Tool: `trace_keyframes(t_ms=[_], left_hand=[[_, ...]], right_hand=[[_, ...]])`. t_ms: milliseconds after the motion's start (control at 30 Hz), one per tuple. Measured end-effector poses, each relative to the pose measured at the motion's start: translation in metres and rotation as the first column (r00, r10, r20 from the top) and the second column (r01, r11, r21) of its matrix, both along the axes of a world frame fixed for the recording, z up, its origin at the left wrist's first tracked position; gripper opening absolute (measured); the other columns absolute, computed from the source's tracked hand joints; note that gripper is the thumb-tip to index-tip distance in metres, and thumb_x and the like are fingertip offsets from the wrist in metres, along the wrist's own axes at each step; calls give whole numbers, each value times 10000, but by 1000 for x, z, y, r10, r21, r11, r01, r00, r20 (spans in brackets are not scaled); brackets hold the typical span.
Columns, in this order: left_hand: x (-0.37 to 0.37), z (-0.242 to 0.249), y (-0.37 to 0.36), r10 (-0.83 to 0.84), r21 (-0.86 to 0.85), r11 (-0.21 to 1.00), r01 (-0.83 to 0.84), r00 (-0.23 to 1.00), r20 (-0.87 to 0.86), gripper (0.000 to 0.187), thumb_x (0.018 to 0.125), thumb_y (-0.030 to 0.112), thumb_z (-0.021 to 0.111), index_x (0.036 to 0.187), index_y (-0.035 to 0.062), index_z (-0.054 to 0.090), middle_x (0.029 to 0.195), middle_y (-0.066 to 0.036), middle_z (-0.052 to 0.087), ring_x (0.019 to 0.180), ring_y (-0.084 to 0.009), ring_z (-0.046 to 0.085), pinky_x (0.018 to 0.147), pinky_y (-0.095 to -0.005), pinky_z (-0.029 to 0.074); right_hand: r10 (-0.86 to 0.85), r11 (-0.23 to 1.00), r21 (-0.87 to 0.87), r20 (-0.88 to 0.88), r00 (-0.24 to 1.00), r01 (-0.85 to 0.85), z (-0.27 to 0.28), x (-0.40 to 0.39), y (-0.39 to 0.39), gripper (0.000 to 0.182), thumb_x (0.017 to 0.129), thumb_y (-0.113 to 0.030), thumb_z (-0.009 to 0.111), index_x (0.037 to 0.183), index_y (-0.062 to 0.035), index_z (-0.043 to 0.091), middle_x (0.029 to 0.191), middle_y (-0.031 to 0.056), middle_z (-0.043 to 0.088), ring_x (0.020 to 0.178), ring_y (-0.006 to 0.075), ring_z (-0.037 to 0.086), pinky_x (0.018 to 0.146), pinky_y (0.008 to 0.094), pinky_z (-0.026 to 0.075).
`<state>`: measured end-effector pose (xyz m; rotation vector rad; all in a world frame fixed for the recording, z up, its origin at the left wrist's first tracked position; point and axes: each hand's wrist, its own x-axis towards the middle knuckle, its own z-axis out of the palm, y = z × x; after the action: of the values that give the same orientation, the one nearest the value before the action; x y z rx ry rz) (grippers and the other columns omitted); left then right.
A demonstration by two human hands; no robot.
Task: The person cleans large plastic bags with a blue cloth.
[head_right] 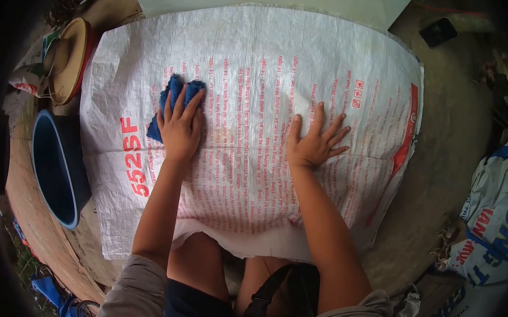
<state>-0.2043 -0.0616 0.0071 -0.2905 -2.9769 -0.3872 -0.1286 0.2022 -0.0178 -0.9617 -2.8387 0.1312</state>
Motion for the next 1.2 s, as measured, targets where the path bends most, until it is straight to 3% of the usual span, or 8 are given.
trace_keyframes(t_ms=[167,300,433,700,900,1067,1167,1200], left_hand=[[33,-19,-148,398,-91,910,-404,914,-73,415,987,309,439,1391,335,530,1506,-55,440,1414,-347,333,1134,-579,182],[69,-22,-177,655,-85,751,-655,755,-21,436,989,360,387,1408,337,506,1496,-81,444,1403,-366,343,1132,-590,185],[81,-26,-168,688,-100,713,-694,720,-92,463,962,334,399,1413,319,502,1492,-85,446,1416,-364,323,1142,-599,159],[76,-16,-167,701,-162,707,-689,713,26,555,861,339,469,1416,315,471,1542,-43,363,1449,-324,250,1151,-606,102],[77,-16,-167,701,-149,708,-690,712,31,563,863,336,468,1426,323,454,1541,-37,364,1448,-322,253,1155,-602,91],[81,-21,-169,686,-137,721,-680,727,3,545,878,298,473,1421,334,454,1540,-35,370,1444,-323,261,1149,-597,120],[79,-21,-166,730,1,683,-730,683,24,499,905,181,477,1382,326,510,1512,-29,418,1406,-331,333,1135,-560,182],[77,-21,-161,761,82,647,-758,649,-3,492,905,112,478,1374,255,528,1487,-54,450,1349,-343,414,1114,-484,280]], right_hand=[[13,1000,0,2,1000,-13,3,-1,-1,645,906,-602,496,1468,-299,407,1580,234,182,1442,524,103,1036,785,80],[17,1000,9,9,1000,-17,3,-1,0,651,910,-626,471,1470,-301,402,1571,242,193,1436,534,115,1033,786,92],[42,998,41,-1,999,-42,-2,-1,0,661,911,-641,459,1476,-303,394,1564,246,211,1424,543,151,1028,784,127],[21,997,78,13,1000,-22,0,-2,-2,635,934,-636,423,1481,-317,372,1567,239,221,1429,528,162,1028,780,143],[13,999,50,4,1000,-13,1,-1,-1,627,939,-630,418,1478,-313,375,1564,237,231,1429,527,163,1031,777,145],[7,998,67,9,1000,-7,-4,0,2,623,943,-624,419,1479,-308,375,1569,229,227,1437,511,157,1041,770,134],[-36,996,78,25,999,34,-2,-1,-1,613,950,-615,418,1478,-306,373,1577,215,216,1447,494,142,1057,761,111],[-14,998,59,15,1000,14,-1,-1,-1,608,952,-609,419,1477,-308,373,1579,211,209,1449,493,134,1061,759,103]])
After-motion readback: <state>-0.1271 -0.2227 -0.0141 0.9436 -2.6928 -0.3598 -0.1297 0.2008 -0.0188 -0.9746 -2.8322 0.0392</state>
